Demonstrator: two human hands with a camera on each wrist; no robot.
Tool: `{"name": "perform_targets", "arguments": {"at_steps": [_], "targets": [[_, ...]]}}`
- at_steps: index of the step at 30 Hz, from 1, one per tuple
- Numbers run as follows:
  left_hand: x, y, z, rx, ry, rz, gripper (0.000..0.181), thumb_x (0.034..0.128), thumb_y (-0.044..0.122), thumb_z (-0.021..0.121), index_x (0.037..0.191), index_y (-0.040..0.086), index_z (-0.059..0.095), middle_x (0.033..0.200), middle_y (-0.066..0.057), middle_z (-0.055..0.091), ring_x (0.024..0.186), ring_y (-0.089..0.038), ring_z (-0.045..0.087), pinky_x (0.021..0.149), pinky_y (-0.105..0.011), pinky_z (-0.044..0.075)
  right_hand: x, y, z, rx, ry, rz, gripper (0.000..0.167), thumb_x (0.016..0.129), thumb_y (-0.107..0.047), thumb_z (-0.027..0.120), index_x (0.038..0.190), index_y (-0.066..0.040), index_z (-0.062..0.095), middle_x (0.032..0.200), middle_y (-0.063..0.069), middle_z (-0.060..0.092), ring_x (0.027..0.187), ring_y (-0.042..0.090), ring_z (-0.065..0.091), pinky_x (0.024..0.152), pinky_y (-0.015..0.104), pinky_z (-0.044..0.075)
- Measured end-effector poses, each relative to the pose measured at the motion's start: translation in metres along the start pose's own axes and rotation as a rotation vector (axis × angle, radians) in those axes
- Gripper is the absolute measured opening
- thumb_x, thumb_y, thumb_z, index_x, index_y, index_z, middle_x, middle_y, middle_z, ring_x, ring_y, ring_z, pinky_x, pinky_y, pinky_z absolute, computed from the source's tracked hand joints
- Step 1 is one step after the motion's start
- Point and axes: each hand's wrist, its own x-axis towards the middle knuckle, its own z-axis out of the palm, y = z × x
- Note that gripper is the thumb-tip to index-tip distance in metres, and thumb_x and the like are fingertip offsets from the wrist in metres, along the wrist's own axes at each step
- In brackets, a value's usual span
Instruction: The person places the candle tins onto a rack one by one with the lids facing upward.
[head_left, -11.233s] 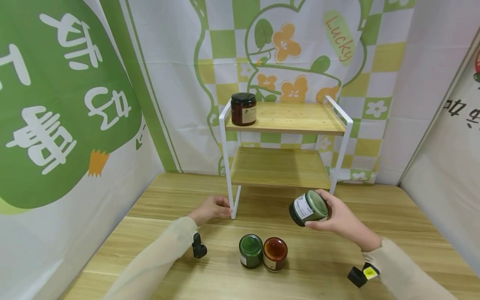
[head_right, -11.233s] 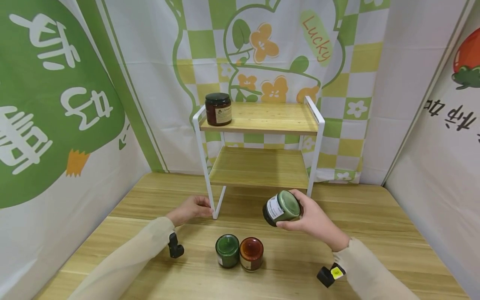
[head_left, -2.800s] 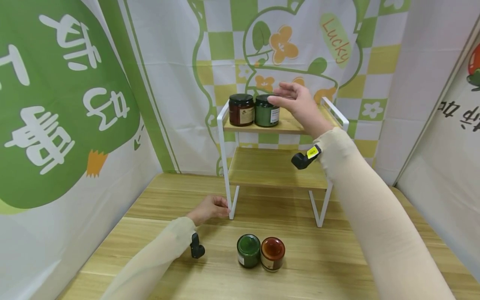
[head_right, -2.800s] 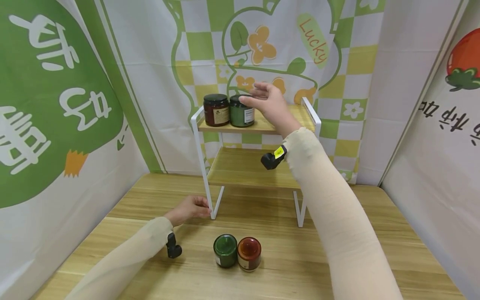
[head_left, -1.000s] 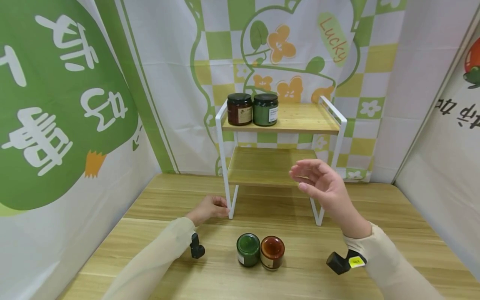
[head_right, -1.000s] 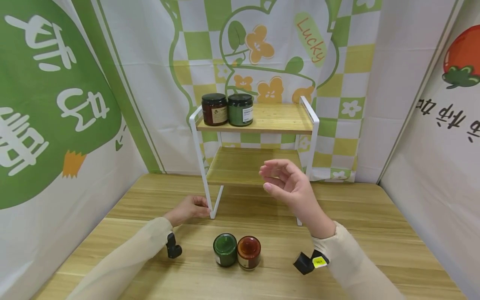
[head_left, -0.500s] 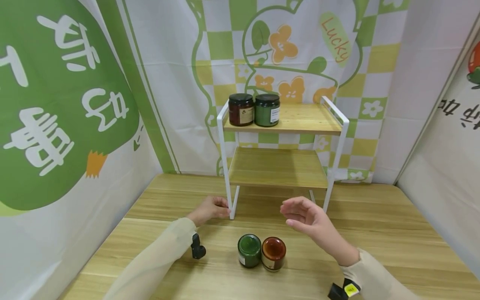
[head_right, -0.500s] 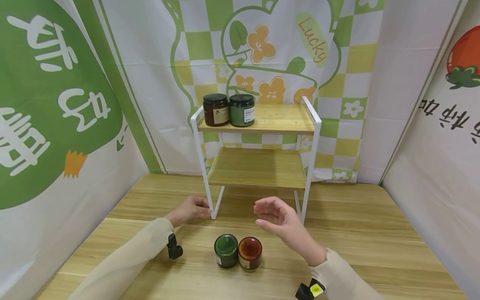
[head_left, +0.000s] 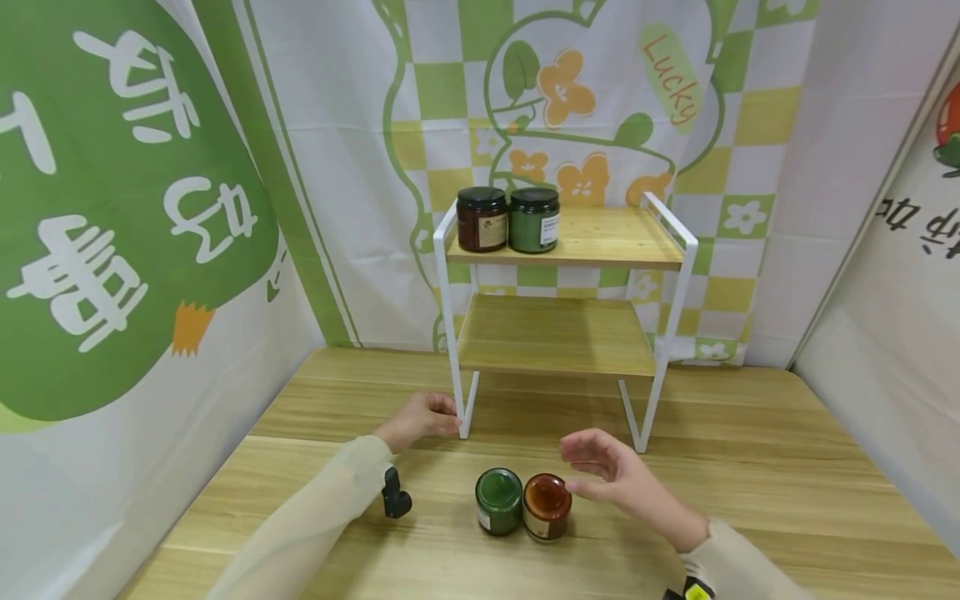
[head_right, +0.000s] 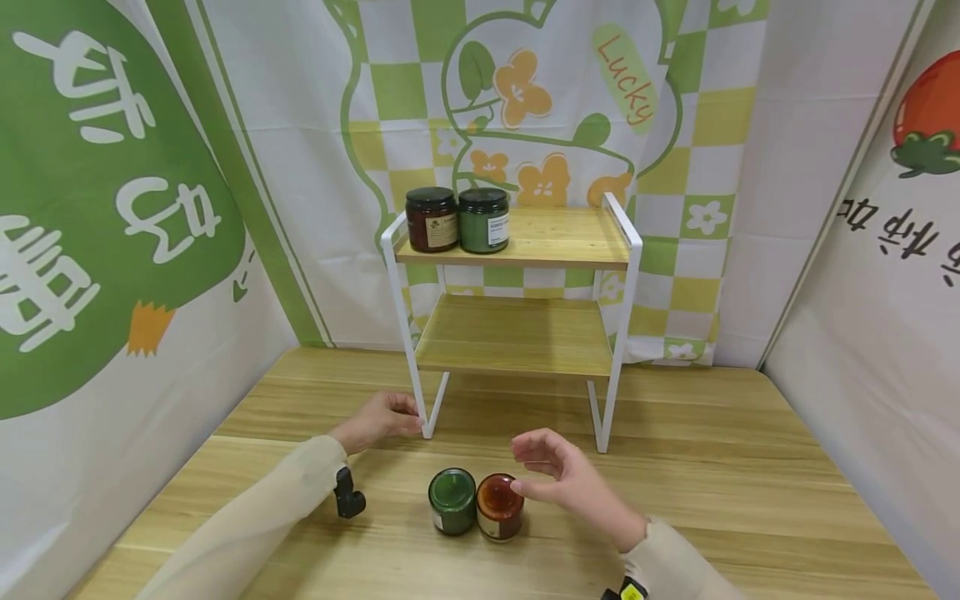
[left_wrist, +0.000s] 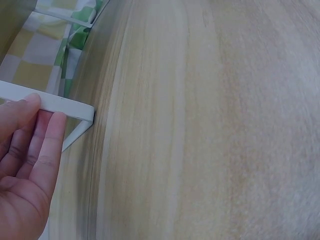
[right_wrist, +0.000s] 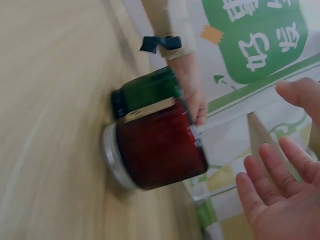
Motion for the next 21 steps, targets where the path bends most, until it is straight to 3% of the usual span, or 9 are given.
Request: {"name": "perform_targets", "arguments": {"at_steps": [3,6,11,21], "targets": [[0.000,-0.001,0.000,0.004,-0.002,0.002,0.015,0.0883,-0.001,0.066,0.099,-0.009,0.059,0.087,-0.003,0.062,0.083,-0.016,0.066,0.085,-0.040,0.057,-0.002,0.009,0.001,-0.018,-0.031,0.055,0.054,0.082,-0.006,0.075,0.125,0.011,0.047,0.123,0.021,0.054,0.111,0.010,0.057,0.099,0.021,0.047],[0.000,-0.002,-0.001,0.009,-0.003,0.004,0.015,0.0885,-0.001,0.065,0.099,-0.009,0.059,0.088,-0.003,0.062,0.084,-0.017,0.066,0.086,-0.041,0.057,-0.004,0.016,0.002,-0.020,-0.053,0.110,0.060,0.079,-0.007,0.077,0.127,0.011,0.046,0.128,0.029,0.050,0.118,0.025,0.055,0.100,0.020,0.046],[0.001,-0.002,-0.002,0.005,-0.006,0.003,0.016,0.0883,-0.001,0.066,0.100,-0.010,0.058,0.088,-0.004,0.062,0.084,-0.017,0.066,0.085,-0.041,0.058,-0.007,0.024,0.006,-0.011,-0.078,0.173,0.065,0.077,-0.006,0.078,0.130,0.011,0.044,0.131,0.031,0.048,0.121,0.042,0.049,0.101,0.022,0.046],[0.003,-0.004,-0.003,-0.001,-0.008,0.001,0.012,0.0871,0.000,0.068,0.096,-0.005,0.061,0.088,-0.005,0.063,0.082,-0.015,0.066,0.084,-0.037,0.058,-0.008,0.040,0.008,0.007,-0.130,0.237,0.070,0.074,-0.005,0.080,0.131,0.009,0.041,0.131,0.026,0.050,0.118,0.036,0.054,0.098,0.021,0.046]]}}
